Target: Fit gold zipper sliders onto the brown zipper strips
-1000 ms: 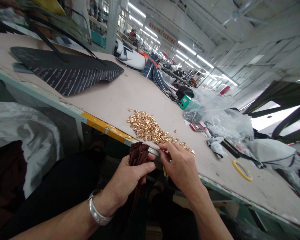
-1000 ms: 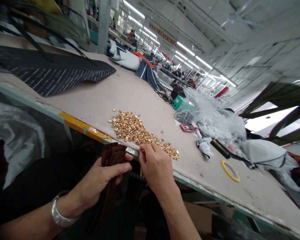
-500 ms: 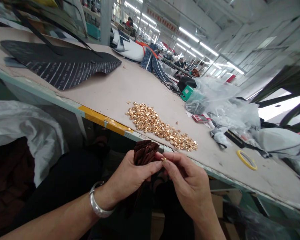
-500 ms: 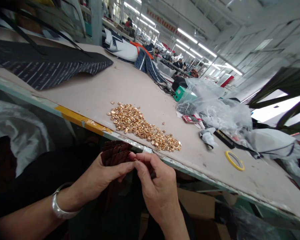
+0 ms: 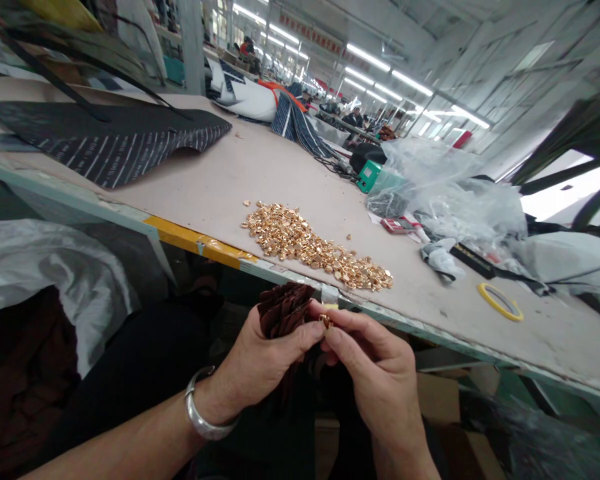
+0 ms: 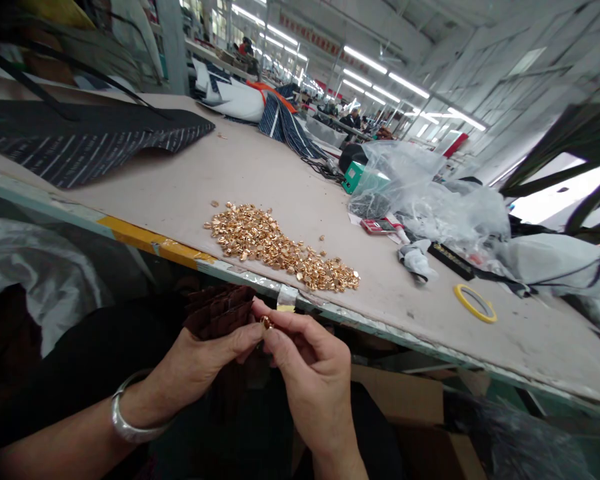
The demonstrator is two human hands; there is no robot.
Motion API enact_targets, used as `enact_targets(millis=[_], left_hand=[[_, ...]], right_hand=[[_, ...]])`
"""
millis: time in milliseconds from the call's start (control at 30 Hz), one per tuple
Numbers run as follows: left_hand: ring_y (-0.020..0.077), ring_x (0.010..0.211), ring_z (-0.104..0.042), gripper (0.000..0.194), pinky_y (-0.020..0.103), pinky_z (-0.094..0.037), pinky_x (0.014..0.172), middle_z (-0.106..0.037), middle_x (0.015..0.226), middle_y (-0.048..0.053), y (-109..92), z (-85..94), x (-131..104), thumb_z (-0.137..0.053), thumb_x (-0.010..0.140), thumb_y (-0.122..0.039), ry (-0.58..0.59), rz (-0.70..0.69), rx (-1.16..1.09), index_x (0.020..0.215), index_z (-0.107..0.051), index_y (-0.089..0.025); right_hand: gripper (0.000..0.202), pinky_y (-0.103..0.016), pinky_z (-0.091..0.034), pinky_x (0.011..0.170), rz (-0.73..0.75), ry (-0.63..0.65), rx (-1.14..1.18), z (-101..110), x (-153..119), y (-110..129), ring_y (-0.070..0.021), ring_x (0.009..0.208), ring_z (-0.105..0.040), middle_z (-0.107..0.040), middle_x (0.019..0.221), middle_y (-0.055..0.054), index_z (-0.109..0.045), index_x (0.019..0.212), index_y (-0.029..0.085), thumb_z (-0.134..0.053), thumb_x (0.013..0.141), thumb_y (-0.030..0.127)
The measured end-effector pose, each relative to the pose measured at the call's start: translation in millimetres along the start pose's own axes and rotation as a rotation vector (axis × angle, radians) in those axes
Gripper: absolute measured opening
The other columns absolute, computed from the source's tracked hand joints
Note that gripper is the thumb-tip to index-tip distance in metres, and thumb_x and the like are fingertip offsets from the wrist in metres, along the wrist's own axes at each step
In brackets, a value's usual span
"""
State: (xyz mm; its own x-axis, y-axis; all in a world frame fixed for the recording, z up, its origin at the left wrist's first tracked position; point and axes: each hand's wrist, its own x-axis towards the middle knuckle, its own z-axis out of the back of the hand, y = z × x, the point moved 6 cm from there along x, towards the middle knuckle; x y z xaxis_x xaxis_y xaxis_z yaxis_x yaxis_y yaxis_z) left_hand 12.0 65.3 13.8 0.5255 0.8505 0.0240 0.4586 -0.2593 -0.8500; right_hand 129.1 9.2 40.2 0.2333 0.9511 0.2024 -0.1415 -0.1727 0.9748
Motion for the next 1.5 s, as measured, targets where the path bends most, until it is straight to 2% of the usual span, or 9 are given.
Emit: enact_targets(millis=[133, 267, 500, 633, 767, 867, 1033, 1200, 1500], left_hand=[[0.0081, 0.055, -0.057, 0.011, 0.017, -0.045, 0.052, -0.063, 0.059, -0.004, -5.4, -11.2, -0.2, -0.07, 0.08, -0.018, 0.045, -0.034, -0.045, 0.069, -0.067, -0.017], [0.0081, 0.051, -0.055, 0.005, 0.018, -0.044, 0.05, -0.061, 0.057, -0.005, -5.0, -6.7, 1.6, -0.072, 0.078, -0.02, -0.036, -0.032, 0.005, 0.078, -0.068, -0.018], [0.0069, 0.047, -0.043, 0.02, 0.021, -0.034, 0.048, -0.052, 0.052, -0.006, 15.6, -0.4, 1.1, -0.074, 0.075, -0.032, -0.033, 0.156, 0.001, 0.087, -0.068, -0.017], [0.0073, 0.045, -0.042, 0.02, 0.022, -0.032, 0.048, -0.05, 0.049, -0.006, 23.3, -3.8, -2.5, -0.075, 0.072, -0.029, -0.006, 0.271, -0.052, 0.085, -0.068, -0.016], [0.0069, 0.044, -0.042, 0.018, 0.022, -0.031, 0.049, -0.049, 0.048, -0.005, 31.3, -5.9, -7.1, -0.074, 0.071, -0.028, 0.011, 0.382, -0.127, 0.083, -0.068, -0.015], [0.0047, 0.043, -0.039, 0.019, 0.021, -0.031, 0.048, -0.055, 0.058, -0.003, 37.4, -8.1, -11.2, -0.074, 0.069, -0.025, 0.011, 0.461, -0.221, 0.083, -0.069, -0.014], [0.0061, 0.042, -0.038, 0.017, 0.021, -0.034, 0.047, -0.048, 0.046, -0.004, 49.9, -9.4, -18.3, -0.074, 0.067, -0.026, -0.005, 0.568, -0.31, 0.073, -0.069, -0.012], [0.0079, 0.042, -0.041, 0.021, 0.021, -0.037, 0.049, -0.048, 0.043, -0.003, 60.3, -6.9, -22.1, -0.074, 0.067, -0.031, -0.026, 0.635, -0.352, 0.069, -0.067, -0.011], [0.0078, 0.04, -0.042, 0.022, 0.022, -0.036, 0.048, -0.048, 0.042, -0.003, 58.4, -10.8, -20.4, -0.074, 0.064, -0.029, -0.045, 0.635, -0.355, 0.055, -0.061, -0.013]], right_hand=[[0.013, -0.017, -0.053, 0.055, -0.103, -0.039, 0.233, 0.5, -3.0, -16.3, -0.0087, 0.065, -0.061, -0.076, 0.102, -0.003, -0.076, 0.096, 0.025, -0.071, 0.084, 0.021], [0.01, -0.02, -0.053, 0.053, -0.177, -0.025, 0.262, 0.3, -6.8, -21.8, -0.0101, 0.058, -0.061, -0.073, 0.072, 0.0, -0.076, 0.091, 0.022, -0.074, 0.081, 0.024], [0.017, -0.027, -0.056, 0.067, 0.115, -0.493, -0.573, 66.7, 11.1, 6.8, -0.0163, 0.067, -0.068, -0.075, 0.08, -0.002, -0.075, 0.094, 0.021, -0.071, 0.081, 0.031], [0.021, -0.033, -0.054, 0.075, 0.203, -0.52, -0.966, 84.9, 30.9, 7.9, -0.0193, 0.07, -0.068, -0.076, 0.088, -0.007, -0.075, 0.096, 0.017, -0.063, 0.086, 0.031], [0.028, -0.032, -0.053, 0.07, 0.252, -0.524, -0.97, 86.3, 26.2, 8.2, -0.0165, 0.063, -0.063, -0.073, 0.09, -0.007, -0.07, 0.11, 0.016, -0.063, 0.087, 0.03], [0.021, -0.028, -0.051, 0.061, 0.281, -0.406, -0.717, 73.7, 8.2, 9.1, -0.0142, 0.062, -0.06, -0.069, 0.088, -0.004, -0.068, 0.105, 0.02, -0.067, 0.085, 0.027], [0.026, -0.027, -0.053, 0.066, 0.391, 0.054, -0.449, 23.1, -15.0, 15.2, -0.0179, 0.083, -0.063, -0.067, 0.095, -0.004, -0.066, 0.102, 0.025, -0.075, 0.079, 0.014], [0.019, -0.027, -0.054, 0.075, 0.49, 0.056, -0.562, 6.7, -14.1, 19.9, -0.0163, 0.083, -0.065, -0.068, 0.09, -0.005, -0.068, 0.094, 0.021, -0.069, 0.082, 0.007], [0.031, -0.027, -0.053, 0.073, 0.404, 0.019, -0.532, 9.6, -18.8, 4.7, -0.0161, 0.086, -0.064, -0.064, 0.098, -0.006, -0.069, 0.111, 0.023, -0.056, 0.09, 0.005]])
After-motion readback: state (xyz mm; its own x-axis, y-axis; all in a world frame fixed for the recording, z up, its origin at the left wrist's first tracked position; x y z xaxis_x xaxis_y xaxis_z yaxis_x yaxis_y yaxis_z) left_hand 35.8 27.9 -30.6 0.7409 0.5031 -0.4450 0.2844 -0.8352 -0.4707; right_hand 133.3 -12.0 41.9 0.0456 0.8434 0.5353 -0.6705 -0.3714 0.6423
